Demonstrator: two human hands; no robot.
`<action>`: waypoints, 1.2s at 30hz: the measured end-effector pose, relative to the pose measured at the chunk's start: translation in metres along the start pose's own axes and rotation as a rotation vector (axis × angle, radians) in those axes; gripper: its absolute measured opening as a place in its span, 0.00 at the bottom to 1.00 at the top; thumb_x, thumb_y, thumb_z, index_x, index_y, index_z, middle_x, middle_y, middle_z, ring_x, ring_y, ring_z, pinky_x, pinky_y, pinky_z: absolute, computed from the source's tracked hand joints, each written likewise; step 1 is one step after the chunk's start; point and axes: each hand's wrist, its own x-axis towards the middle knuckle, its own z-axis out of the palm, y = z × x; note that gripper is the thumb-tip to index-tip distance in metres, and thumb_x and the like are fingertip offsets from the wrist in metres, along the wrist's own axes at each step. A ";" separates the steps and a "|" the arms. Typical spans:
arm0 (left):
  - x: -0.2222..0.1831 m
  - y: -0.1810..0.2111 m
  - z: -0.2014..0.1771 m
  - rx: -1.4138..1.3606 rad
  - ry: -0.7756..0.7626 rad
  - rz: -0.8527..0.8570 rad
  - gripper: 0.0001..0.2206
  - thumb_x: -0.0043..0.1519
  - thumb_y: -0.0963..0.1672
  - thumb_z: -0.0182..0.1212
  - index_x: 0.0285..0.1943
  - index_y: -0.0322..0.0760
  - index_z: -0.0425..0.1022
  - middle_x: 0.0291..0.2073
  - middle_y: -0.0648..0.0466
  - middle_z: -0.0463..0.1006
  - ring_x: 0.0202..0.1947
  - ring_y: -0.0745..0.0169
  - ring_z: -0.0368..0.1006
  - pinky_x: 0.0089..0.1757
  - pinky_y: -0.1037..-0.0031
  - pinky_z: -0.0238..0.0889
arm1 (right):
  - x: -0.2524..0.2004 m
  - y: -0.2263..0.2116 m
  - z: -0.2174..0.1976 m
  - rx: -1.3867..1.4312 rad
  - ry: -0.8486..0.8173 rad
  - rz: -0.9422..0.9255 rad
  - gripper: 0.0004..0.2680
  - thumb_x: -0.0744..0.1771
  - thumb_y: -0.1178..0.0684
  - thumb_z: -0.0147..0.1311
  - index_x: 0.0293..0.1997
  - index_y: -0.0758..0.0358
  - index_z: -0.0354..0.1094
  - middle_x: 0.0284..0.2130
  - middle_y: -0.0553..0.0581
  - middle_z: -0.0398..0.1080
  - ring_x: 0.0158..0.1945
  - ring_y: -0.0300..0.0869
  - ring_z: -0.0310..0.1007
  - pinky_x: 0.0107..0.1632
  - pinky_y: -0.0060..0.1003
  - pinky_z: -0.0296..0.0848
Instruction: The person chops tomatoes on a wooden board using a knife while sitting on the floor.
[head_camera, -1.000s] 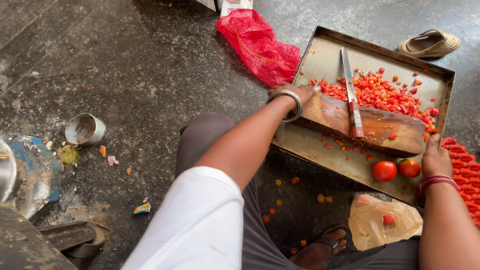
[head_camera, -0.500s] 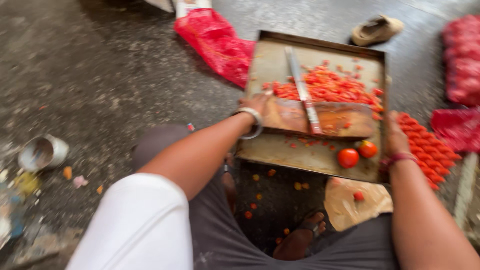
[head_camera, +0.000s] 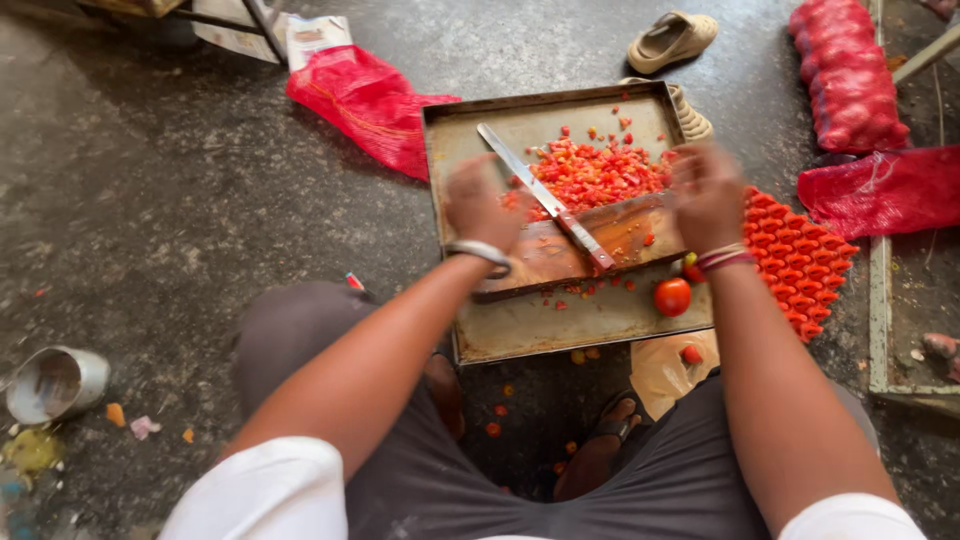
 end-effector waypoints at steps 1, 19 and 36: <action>-0.001 0.017 -0.013 0.036 -0.224 -0.014 0.35 0.52 0.58 0.69 0.65 0.41 0.68 0.64 0.45 0.68 0.67 0.45 0.61 0.63 0.52 0.56 | -0.006 -0.029 0.004 0.102 -0.143 -0.064 0.10 0.67 0.55 0.49 0.52 0.64 0.73 0.44 0.65 0.74 0.48 0.57 0.73 0.52 0.48 0.72; 0.038 0.052 -0.076 0.184 -1.100 0.475 0.33 0.52 0.63 0.64 0.52 0.37 0.81 0.50 0.43 0.81 0.50 0.48 0.79 0.50 0.59 0.71 | -0.123 -0.194 0.013 -0.100 -0.345 0.113 0.15 0.68 0.51 0.50 0.60 0.62 0.63 0.46 0.73 0.72 0.50 0.67 0.71 0.52 0.57 0.70; 0.033 0.046 -0.045 -0.018 -0.877 0.715 0.26 0.56 0.59 0.64 0.52 0.38 0.78 0.43 0.40 0.81 0.44 0.38 0.77 0.45 0.51 0.68 | -0.055 -0.167 -0.119 0.574 -0.404 0.694 0.20 0.69 0.48 0.53 0.70 0.60 0.65 0.42 0.53 0.72 0.33 0.34 0.65 0.31 0.29 0.64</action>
